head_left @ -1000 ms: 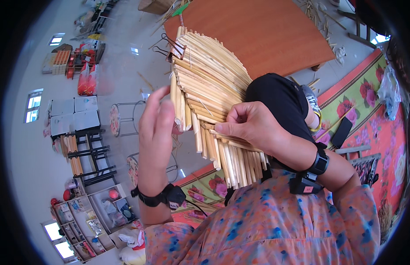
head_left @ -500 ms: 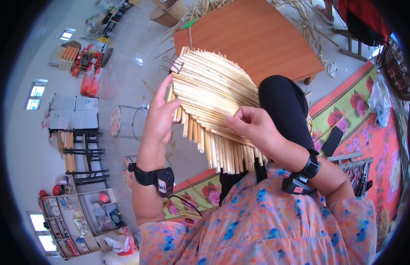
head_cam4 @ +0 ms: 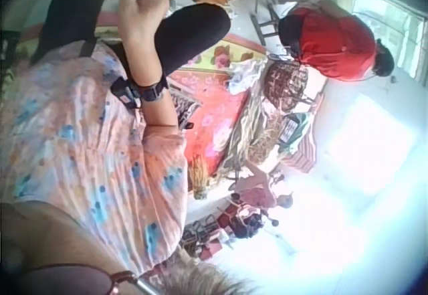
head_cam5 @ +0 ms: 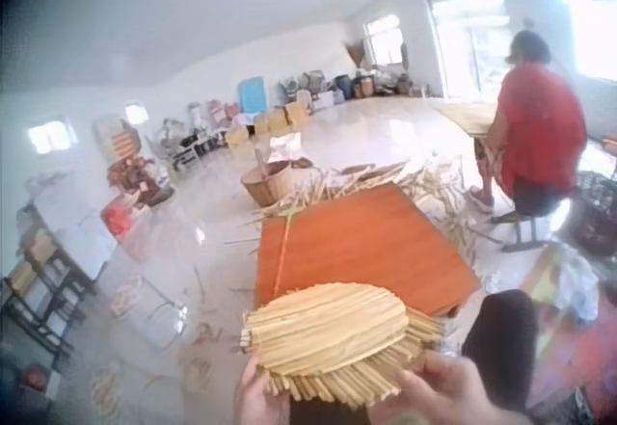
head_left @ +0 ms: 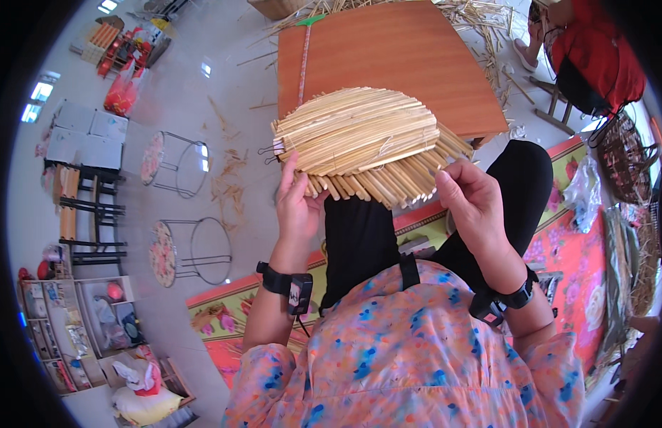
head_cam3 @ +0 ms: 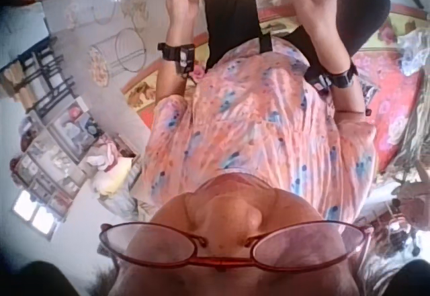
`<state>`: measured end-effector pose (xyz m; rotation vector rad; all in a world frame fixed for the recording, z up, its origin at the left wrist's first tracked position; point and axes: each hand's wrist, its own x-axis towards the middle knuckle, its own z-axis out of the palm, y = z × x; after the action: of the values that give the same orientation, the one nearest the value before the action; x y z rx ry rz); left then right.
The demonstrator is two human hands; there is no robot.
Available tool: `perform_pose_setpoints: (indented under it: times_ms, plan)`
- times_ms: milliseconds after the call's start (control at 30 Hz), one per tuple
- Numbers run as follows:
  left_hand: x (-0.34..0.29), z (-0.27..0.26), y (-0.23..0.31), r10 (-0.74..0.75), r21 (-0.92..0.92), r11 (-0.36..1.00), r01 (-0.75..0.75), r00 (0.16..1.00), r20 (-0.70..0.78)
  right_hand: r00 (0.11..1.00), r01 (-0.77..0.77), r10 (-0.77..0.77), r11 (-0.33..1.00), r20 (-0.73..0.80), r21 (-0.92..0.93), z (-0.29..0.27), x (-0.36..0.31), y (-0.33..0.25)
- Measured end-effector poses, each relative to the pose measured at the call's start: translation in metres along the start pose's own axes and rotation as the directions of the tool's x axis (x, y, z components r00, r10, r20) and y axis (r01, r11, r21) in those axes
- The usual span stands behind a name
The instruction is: The person sits on the floor and weaves a bundle of bamboo sticks together using a thin string. They wrap the string around the sticks multiple times to secure them, then use pliers to cut the excess string.
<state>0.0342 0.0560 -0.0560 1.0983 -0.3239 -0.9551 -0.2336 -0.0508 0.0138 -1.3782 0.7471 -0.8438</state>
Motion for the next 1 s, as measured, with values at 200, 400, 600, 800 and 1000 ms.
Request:
perform_pose_setpoints:
  times_ms: [200, 400, 600, 800, 1000]
  plan:
    - [0.007, 0.005, -0.053, -0.085, -0.181, 0.979, 0.09, 0.996, 0.034, 0.996, -0.007, -0.023, 0.948, -0.092, -0.317, -0.005, -0.003, 0.017]
    - [0.008, 0.015, -0.067, -0.145, -0.227, 0.962, 0.155, 0.988, 0.057, 0.998, -0.043, 0.019, 0.865, -0.053, -0.5, -0.005, -0.007, 0.041]
    - [0.008, 0.029, -0.062, -0.172, -0.275, 0.944, 0.181, 0.983, 0.056, 0.828, -0.54, 0.543, 0.839, 0.139, -0.063, -0.001, -0.019, 0.07]
    - [0.022, 0.049, -0.039, -0.153, -0.284, 0.94, 0.191, 0.977, 0.149, 0.805, -0.513, 0.593, 0.704, -0.01, 0.491, 0.011, 0.019, 0.081]
    - [0.063, 0.061, -0.015, -0.159, -0.173, 0.968, 0.183, 0.976, 0.146, 0.778, -0.411, 0.62, 0.626, -0.103, 0.663, 0.01, 0.076, 0.086]
